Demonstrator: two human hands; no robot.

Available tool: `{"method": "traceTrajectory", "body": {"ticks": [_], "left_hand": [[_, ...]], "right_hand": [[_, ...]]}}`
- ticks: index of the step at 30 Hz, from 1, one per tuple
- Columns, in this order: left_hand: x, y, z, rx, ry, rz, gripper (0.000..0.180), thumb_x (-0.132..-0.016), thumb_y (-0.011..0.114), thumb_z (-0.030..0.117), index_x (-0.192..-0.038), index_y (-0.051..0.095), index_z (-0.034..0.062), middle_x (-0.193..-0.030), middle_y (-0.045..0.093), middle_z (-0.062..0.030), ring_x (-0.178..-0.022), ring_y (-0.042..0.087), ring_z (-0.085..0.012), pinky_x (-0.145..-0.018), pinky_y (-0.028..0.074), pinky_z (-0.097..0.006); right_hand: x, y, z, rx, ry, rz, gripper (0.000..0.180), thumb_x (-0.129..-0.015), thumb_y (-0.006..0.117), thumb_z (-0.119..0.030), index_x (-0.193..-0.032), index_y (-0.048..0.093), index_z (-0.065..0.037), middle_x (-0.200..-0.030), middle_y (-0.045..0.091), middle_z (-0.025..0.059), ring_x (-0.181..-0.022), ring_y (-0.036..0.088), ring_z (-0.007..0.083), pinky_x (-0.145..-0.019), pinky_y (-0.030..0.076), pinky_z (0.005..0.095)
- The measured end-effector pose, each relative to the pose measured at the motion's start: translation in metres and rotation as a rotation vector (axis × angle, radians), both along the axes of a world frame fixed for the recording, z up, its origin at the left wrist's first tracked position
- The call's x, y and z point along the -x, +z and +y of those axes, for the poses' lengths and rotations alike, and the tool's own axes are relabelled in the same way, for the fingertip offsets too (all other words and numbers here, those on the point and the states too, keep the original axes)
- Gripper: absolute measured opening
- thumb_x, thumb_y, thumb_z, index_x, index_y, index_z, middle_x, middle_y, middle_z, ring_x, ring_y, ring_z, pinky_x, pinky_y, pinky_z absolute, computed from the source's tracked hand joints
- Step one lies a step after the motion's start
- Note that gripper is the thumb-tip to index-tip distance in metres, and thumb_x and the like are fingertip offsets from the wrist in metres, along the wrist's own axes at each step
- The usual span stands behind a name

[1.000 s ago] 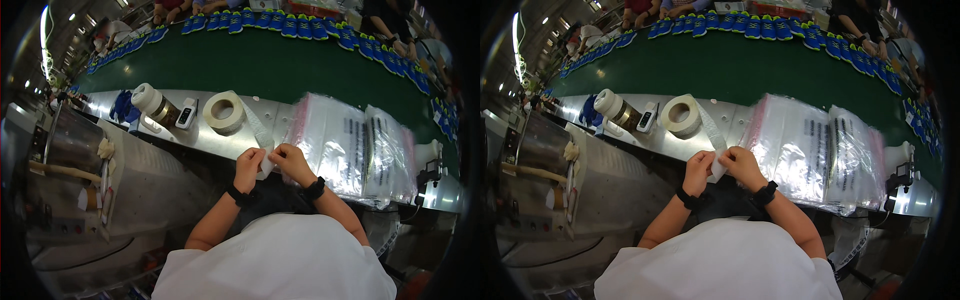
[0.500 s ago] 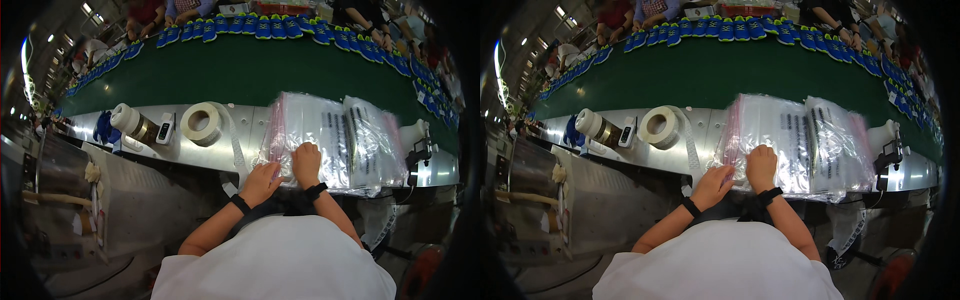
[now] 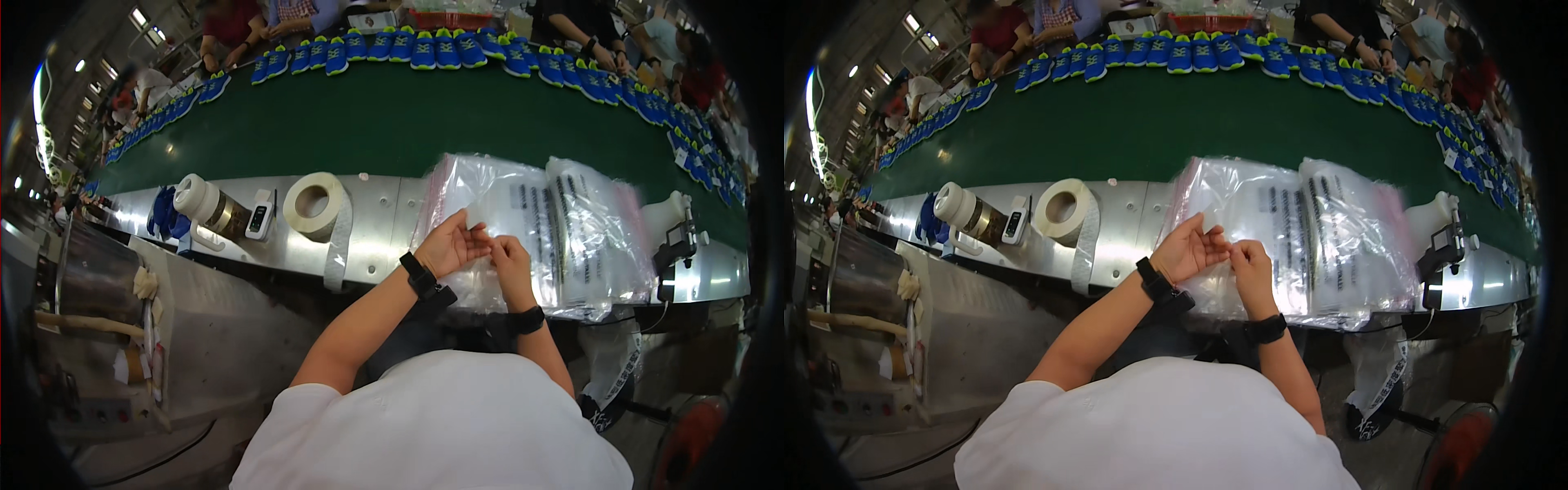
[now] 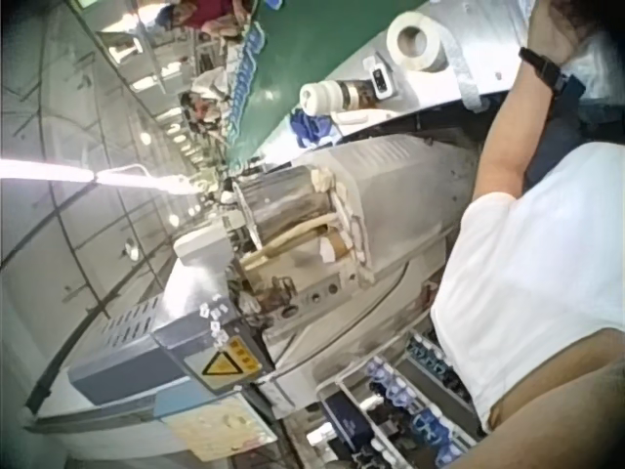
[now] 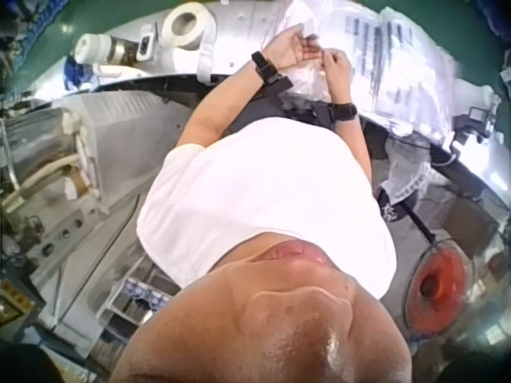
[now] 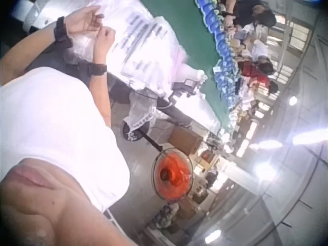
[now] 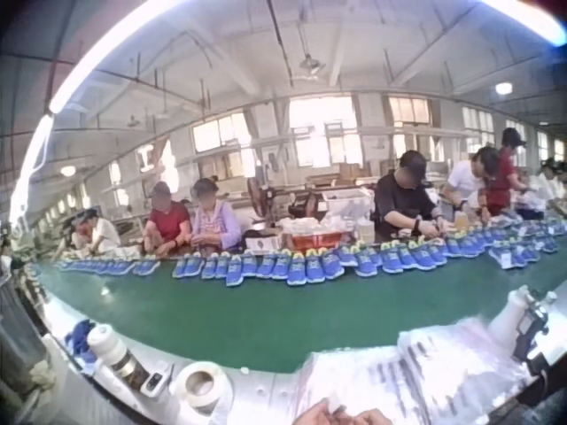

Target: The recorder is preparing clear plastic bags and adhesive tape for shoe packaging at an assembly line station.

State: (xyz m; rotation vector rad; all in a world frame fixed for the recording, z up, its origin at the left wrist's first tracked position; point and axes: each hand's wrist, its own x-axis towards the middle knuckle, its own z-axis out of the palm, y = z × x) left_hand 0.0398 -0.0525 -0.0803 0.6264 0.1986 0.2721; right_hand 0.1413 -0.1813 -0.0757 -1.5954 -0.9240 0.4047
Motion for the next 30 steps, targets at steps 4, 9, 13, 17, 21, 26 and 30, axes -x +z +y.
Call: {"method": "traceTrajectory", "body": {"ticks": [4,9,13,17,21,26,30], "left_hand": [[-0.009,-0.01,-0.001,0.156,-0.139,0.188,0.032,-0.092,0.034,0.02,-0.111,0.044,-0.0032,-0.105,0.055,-0.0178,-0.099,0.055,-0.0285,-0.089,0.044,-0.041],[-0.035,0.012,-0.002,-0.377,-0.24,0.556,0.027,-0.088,0.038,0.017,-0.107,0.047,-0.0002,-0.097,0.055,-0.0121,-0.086,0.058,-0.0234,-0.075,0.051,-0.037],[-0.02,-0.01,0.009,0.208,-0.329,0.245,0.038,-0.093,0.035,0.035,-0.11,0.043,0.0016,-0.102,0.055,-0.0143,-0.096,0.056,-0.0255,-0.082,0.048,-0.04],[0.033,0.048,-0.005,-0.014,-0.147,0.422,0.066,-0.09,0.04,0.045,-0.135,0.013,0.0053,-0.135,0.024,-0.0213,-0.109,0.047,-0.0396,-0.084,0.046,-0.045],[0.103,0.063,-0.012,-0.373,0.338,0.515,0.05,-0.089,0.044,0.027,-0.129,0.028,0.0028,-0.125,0.041,-0.0126,-0.094,0.058,-0.0336,-0.067,0.053,-0.036],[0.226,-0.02,0.009,-0.208,0.991,0.718,0.035,-0.084,0.051,0.024,-0.114,0.046,0.0066,-0.109,0.05,-0.0074,-0.092,0.053,-0.0198,-0.073,0.043,-0.033],[0.262,-0.066,0.016,-0.157,1.015,0.906,0.045,-0.083,0.053,0.024,-0.123,0.04,0.0082,-0.12,0.046,-0.0053,-0.112,0.041,-0.0192,-0.086,0.034,-0.04]], "right_hand": [[-0.018,0.011,-0.016,-0.085,0.02,0.468,0.009,-0.086,0.052,-0.01,-0.085,0.053,-0.002,-0.084,0.052,0.0002,-0.077,0.049,0.0077,-0.068,0.042,0.0239],[-0.021,0.04,-0.011,-0.021,0.302,0.232,0.008,-0.085,0.051,-0.008,-0.088,0.052,-0.001,-0.088,0.05,0.0018,-0.081,0.049,0.0105,-0.074,0.042,0.0253],[0.007,0.035,-0.019,0.11,0.284,-0.264,0.043,-0.072,0.068,-0.012,-0.109,0.047,-0.004,-0.103,0.05,0.009,-0.092,0.052,0.0174,-0.075,0.045,0.0298],[0.024,0.025,-0.019,0.274,0.258,-0.744,0.04,-0.067,0.069,-0.014,-0.102,0.052,-0.005,-0.099,0.055,0.0128,-0.09,0.055,0.0289,-0.073,0.047,0.0356],[-0.016,0.015,-0.009,0.098,0.055,-0.307,0.015,-0.08,0.053,-0.016,-0.081,0.058,-0.003,-0.072,0.059,0.0115,-0.065,0.059,0.0245,-0.058,0.046,0.0328],[-0.156,0.036,-0.113,-0.037,-0.709,0.144,0.016,-0.086,0.049,-0.018,-0.085,0.054,-0.002,-0.068,0.056,0.0058,-0.06,0.057,0.013,-0.052,0.044,0.0235],[-0.2,-0.013,-0.227,0.07,-0.848,-0.015,0.015,-0.083,0.052,-0.016,-0.08,0.053,-0.001,-0.065,0.054,0.0055,-0.051,0.052,0.0121,-0.047,0.041,0.025]]}}
